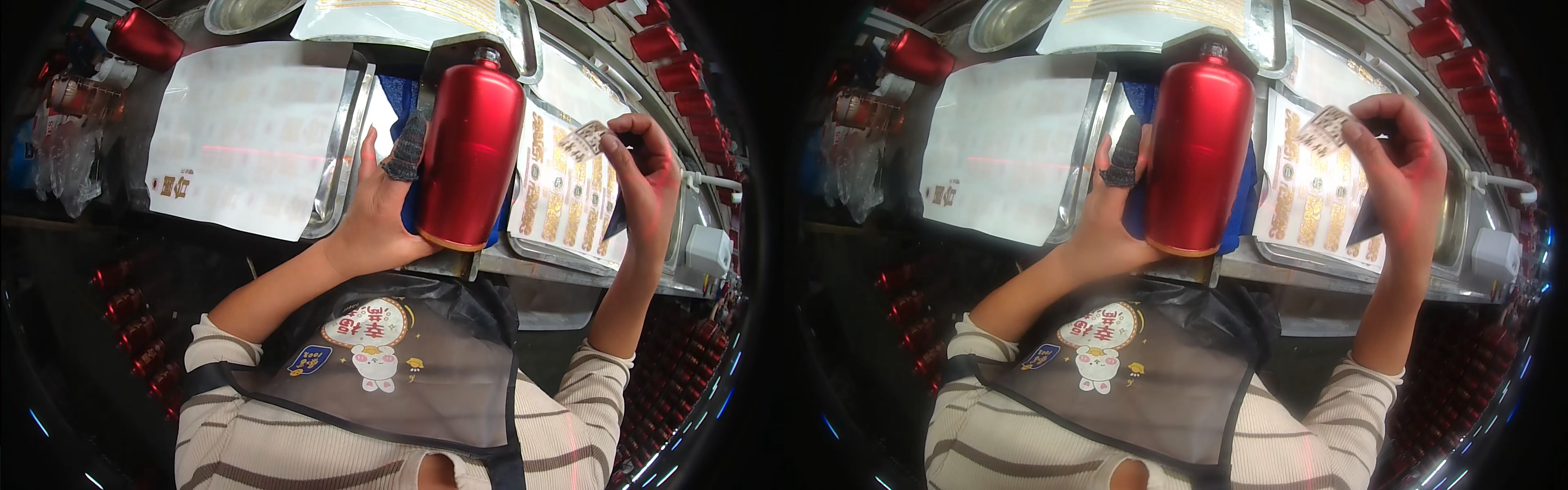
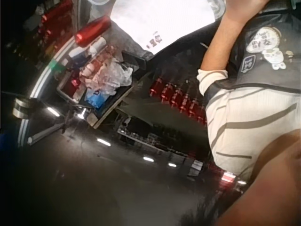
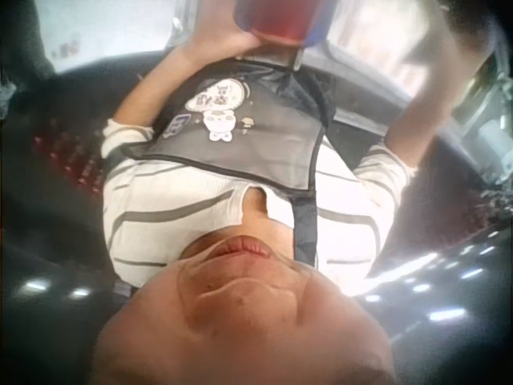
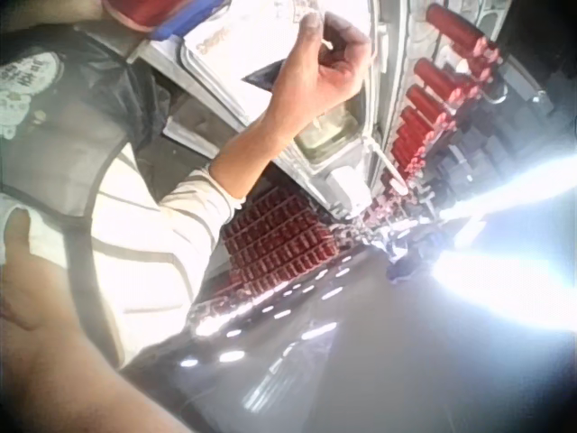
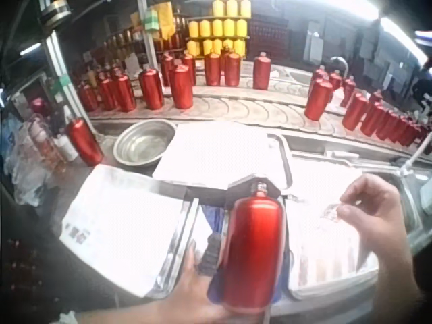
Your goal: The person applies gold stickers to red cylindrical bottles. They peel each sticker from a sheet, align it on the bottle, and smooth it down with their fingers. The person handles multiple bottles one at a time, repeating the process throughout the clip.
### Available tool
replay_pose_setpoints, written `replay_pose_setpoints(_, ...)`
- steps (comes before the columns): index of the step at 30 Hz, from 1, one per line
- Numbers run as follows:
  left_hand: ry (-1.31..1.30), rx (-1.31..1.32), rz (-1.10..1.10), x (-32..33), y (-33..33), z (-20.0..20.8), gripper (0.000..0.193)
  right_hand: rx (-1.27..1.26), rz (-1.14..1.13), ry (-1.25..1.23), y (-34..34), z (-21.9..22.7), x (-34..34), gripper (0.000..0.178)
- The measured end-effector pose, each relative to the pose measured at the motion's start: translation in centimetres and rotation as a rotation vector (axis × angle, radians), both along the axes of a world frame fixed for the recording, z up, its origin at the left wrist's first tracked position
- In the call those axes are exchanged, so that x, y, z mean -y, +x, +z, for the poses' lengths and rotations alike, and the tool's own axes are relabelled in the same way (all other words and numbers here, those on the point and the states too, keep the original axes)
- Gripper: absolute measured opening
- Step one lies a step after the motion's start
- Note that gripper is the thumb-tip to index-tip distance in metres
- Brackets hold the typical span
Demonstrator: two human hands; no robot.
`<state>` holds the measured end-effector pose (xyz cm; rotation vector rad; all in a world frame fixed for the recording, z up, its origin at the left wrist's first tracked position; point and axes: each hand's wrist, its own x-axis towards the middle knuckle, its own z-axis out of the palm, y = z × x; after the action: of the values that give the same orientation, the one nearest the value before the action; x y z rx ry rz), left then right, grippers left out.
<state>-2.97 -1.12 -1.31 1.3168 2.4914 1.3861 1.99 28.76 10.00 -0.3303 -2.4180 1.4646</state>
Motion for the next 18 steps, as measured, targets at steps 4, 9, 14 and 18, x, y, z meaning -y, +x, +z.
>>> replay_pose_setpoints(4, -0.049, 0.023, -0.04, -0.1, -0.3, 1.2, 0.106, -0.046, 0.192, -0.199, 0.6, 2.1, 6.3, 0.017)
replay_pose_setpoints(9, -0.037, 0.117, -0.068, -0.1, -0.7, 1.5, 0.111, 0.082, 0.322, 0.011, -2.1, 0.4, 7.4, 0.02)
replay_pose_setpoints(14, 0.48, 0.697, -0.105, -1.7, -1.7, 2.9, 0.095, 0.016, 0.333, 0.062, -3.3, -0.9, 7.1, 0.021)
replay_pose_setpoints(18, 0.385, 0.733, 0.017, -2.9, -2.5, 3.1, 0.061, 0.013, 0.303, 0.102, -3.2, -0.8, 7.4, 0.022)
